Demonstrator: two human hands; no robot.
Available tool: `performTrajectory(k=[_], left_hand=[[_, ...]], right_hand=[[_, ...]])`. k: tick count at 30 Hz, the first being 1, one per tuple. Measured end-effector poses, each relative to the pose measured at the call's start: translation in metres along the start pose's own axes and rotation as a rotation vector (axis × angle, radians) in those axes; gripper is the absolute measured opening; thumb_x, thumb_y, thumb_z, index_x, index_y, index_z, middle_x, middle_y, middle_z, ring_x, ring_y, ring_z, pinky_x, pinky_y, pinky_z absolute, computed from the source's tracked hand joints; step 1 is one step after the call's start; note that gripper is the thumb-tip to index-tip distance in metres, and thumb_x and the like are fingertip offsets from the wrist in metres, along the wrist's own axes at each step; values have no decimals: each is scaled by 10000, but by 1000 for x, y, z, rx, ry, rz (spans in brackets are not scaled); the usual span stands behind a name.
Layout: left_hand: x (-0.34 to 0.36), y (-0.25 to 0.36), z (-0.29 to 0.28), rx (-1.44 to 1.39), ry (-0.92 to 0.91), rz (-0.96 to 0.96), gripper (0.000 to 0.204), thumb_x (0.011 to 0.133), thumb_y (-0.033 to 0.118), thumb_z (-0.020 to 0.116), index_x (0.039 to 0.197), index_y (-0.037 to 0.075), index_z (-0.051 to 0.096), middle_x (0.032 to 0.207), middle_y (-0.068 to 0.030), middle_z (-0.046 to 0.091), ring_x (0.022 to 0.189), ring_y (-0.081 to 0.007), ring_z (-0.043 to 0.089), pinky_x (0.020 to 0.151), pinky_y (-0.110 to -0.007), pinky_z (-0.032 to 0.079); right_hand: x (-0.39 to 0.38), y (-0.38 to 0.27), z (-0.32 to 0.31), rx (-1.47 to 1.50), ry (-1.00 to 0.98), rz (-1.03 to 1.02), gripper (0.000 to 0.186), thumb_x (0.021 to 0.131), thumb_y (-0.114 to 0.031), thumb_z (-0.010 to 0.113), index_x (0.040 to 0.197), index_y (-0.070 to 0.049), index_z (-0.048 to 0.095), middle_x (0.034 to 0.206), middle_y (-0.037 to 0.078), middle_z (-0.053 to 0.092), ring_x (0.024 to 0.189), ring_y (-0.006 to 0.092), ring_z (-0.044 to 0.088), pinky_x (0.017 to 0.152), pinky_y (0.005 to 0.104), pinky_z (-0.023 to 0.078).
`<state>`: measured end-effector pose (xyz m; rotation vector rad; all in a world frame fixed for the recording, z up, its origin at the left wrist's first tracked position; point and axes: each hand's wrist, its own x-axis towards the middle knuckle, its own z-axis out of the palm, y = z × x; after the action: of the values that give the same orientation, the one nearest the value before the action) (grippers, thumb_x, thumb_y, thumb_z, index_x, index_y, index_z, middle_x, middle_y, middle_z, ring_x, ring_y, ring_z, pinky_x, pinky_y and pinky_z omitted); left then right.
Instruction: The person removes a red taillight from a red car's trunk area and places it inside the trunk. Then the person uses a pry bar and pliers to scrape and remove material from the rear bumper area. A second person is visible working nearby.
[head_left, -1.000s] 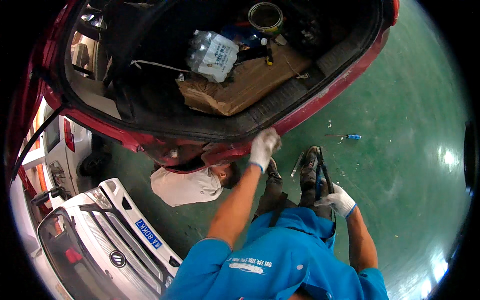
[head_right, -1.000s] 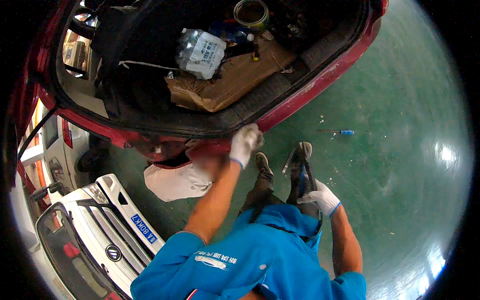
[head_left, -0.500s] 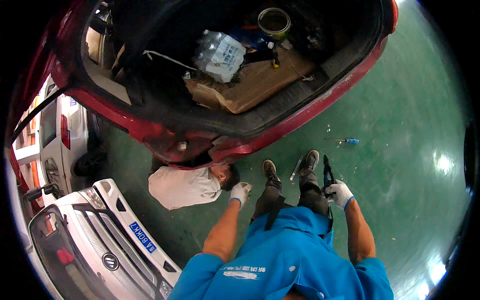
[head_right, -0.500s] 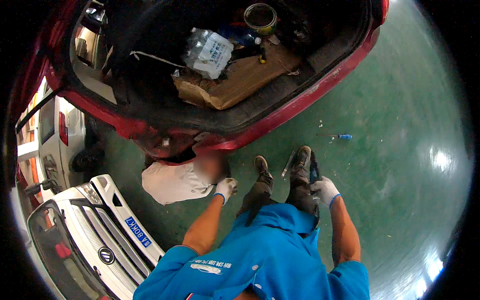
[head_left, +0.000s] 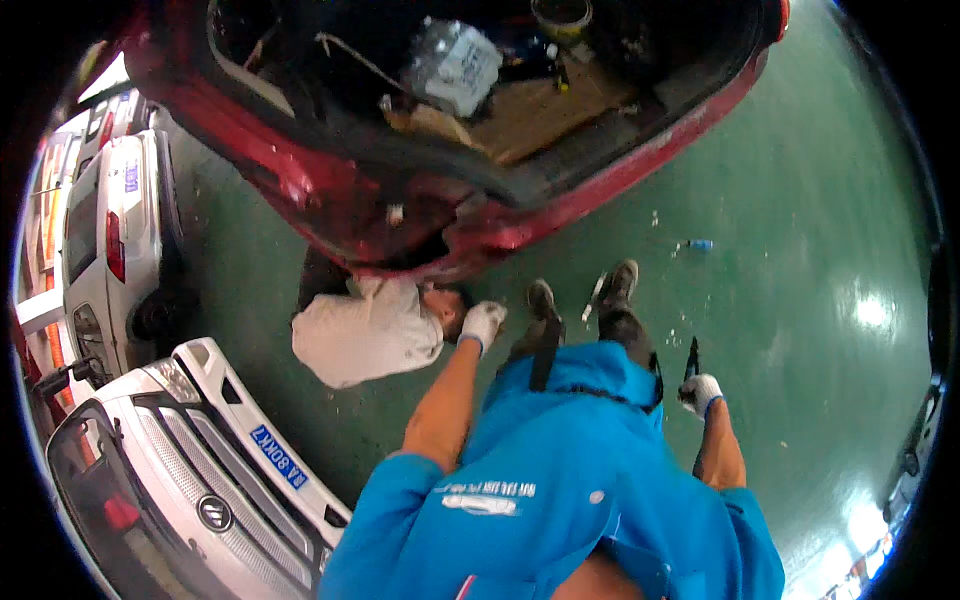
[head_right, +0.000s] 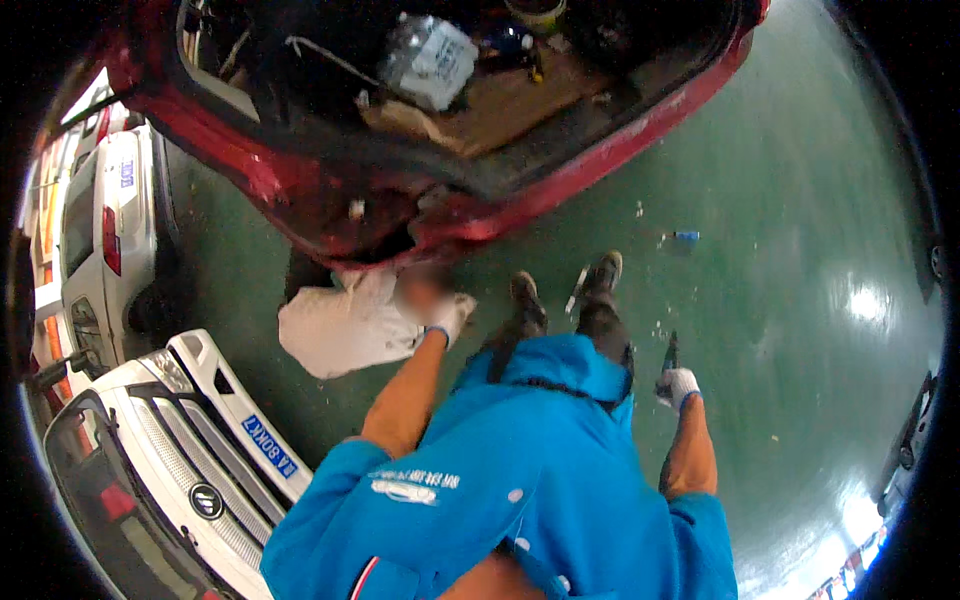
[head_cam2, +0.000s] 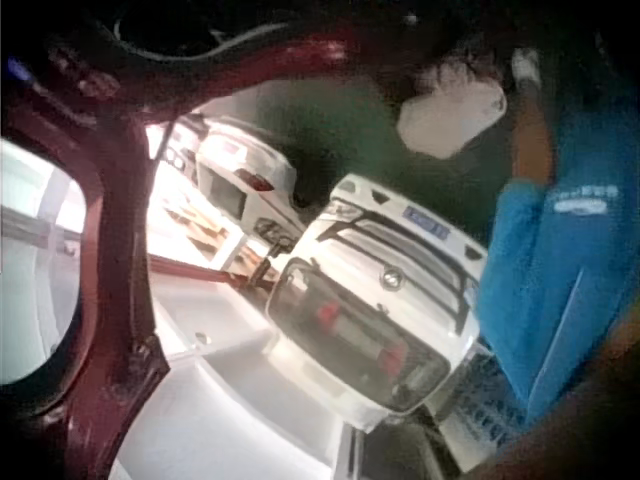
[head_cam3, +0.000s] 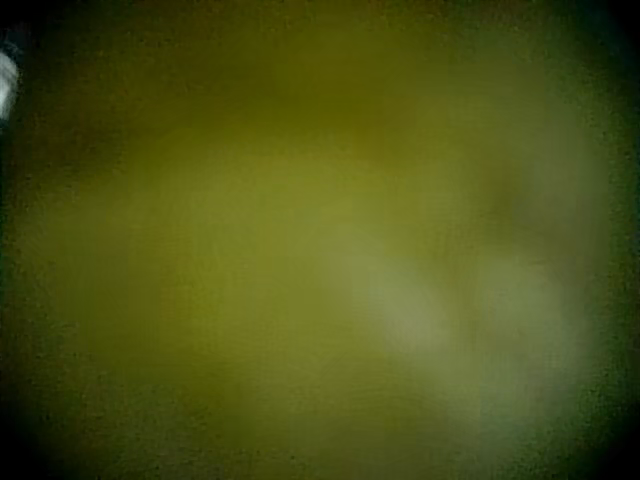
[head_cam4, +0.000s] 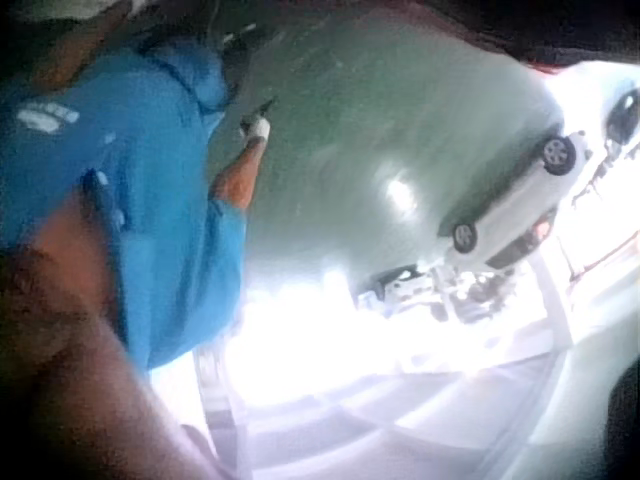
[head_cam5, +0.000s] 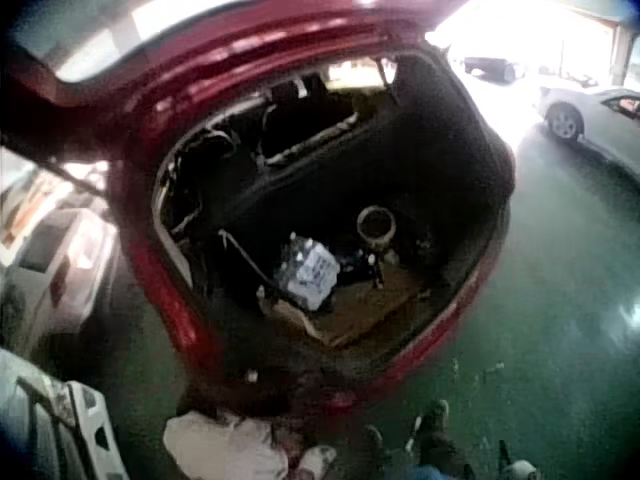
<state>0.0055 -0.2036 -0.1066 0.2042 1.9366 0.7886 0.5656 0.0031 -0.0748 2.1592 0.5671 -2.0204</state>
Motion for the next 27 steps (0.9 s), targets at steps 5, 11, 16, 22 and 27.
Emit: performTrajectory(k=[5, 11, 16, 22, 27], left_hand=[[11, -3, -16, -35, -105, -89, 324, 928, 250, 659, 1109, -17, 692, 915, -108, 694, 719, -193, 673, 663, -334, 554], [-2, 14, -44, 323, 74, 96, 376, 932, 261, 655, 1198, -5, 666, 1007, -161, 708, 832, -273, 689, 755, -402, 565], [-48, 98, -69, 582, 596, 866, 490, 904, 191, 685, 1353, 33, 566, 1268, -200, 595, 992, -353, 655, 887, -453, 538], [-50, 183, -92, 651, 558, 520, 559, 879, 308, 697, 1349, 33, 567, 1343, -231, 591, 1179, -413, 617, 1016, -479, 493], [-14, 184, -91, 821, 377, 390, 535, 857, 380, 670, 1256, 25, 640, 1261, -254, 652, 1189, -422, 613, 1013, -498, 491]], right_hand=[[-43, 42, 29, -38, 22, 18, 111, 776, 9, 704, 848, 42, 626, 736, 150, 655, 621, 284, 688, 530, 415, 561], [-68, 88, 53, -566, -185, -395, 51, 747, 17, 710, 731, 44, 670, 732, 134, 682, 617, 253, 680, 536, 395, 543], [-64, 109, 36, -1190, -186, -639, 96, 745, -25, 745, 840, -18, 737, 807, 110, 730, 753, 227, 728, 609, 400, 579], [-23, 102, 17, -938, -87, -234, 210, 727, -81, 783, 934, -53, 769, 875, 99, 758, 762, 236, 742, 660, 395, 597], [-11, 85, -12, -993, -104, -826, 147, 722, -108, 801, 868, -107, 781, 823, 84, 761, 705, 212, 743, 630, 357, 576]])
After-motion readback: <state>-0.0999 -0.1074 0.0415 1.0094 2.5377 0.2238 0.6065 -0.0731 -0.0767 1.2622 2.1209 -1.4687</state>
